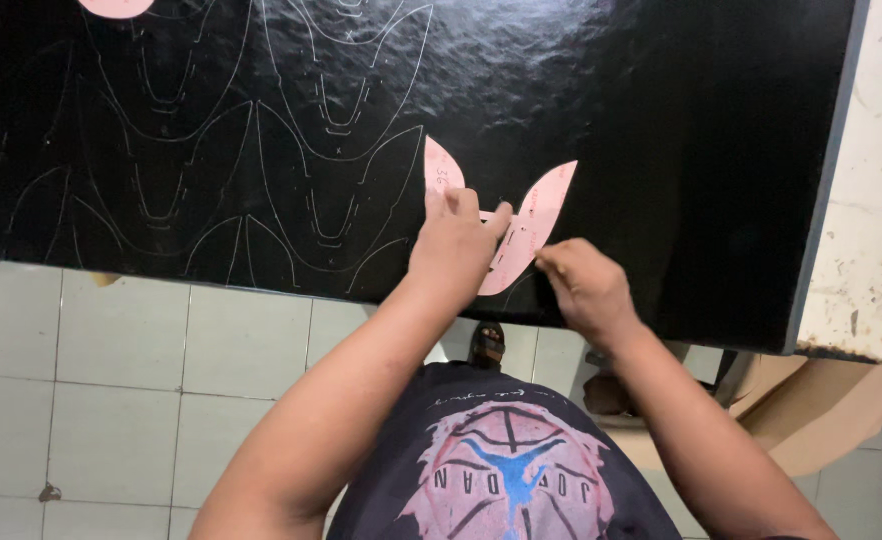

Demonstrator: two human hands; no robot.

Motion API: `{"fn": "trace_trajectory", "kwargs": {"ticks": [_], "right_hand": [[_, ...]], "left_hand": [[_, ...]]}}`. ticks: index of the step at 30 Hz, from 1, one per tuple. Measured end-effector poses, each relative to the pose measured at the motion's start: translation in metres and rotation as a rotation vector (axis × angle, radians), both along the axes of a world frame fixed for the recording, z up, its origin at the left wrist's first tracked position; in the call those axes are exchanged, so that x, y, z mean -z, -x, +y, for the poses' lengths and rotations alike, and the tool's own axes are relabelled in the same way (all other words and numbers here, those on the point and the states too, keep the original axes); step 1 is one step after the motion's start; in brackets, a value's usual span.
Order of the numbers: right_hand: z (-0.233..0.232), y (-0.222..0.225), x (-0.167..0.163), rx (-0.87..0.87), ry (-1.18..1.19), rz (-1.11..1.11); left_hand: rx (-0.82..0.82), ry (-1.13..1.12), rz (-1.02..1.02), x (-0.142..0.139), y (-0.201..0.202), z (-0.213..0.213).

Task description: The person places pink paper pattern pieces one at a time onto a large sheet of black material on the work table, holds each pattern flat with one hand, and traces around its edges with a marking pen held in the other hand. Traced patterns are moved aside and set on a pile at the side of the table as the person works along the sheet.

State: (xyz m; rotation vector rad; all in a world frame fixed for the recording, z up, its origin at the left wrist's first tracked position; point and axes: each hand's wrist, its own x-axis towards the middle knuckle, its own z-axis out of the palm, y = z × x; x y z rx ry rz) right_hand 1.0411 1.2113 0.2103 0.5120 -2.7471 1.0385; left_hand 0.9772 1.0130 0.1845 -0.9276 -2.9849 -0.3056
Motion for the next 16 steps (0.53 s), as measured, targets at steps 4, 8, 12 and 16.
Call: {"fn": "trace_trajectory", "kwargs": {"ticks": [4, 8, 12, 16], "right_hand": [[-0.017, -0.016, 0.011, -0.085, 0.01, -0.082], [-0.032, -0.019, 0.018, -0.176, 0.031, -0.147], [-0.047, -0.013, 0.021, -0.266, 0.045, -0.158], [-0.062, -0.001, 0.019, -0.286, -0.022, -0.164]], "left_hand": [[-0.026, 0.028, -0.048, -0.003, 0.004, -0.016], [-0.02, -0.1, -0.151, -0.005, 0.004, -0.041], [-0.021, -0.222, -0.039, 0.013, 0.004, -0.053], [-0.011, -0.184, -0.034, 0.041, 0.011, -0.068]]}}
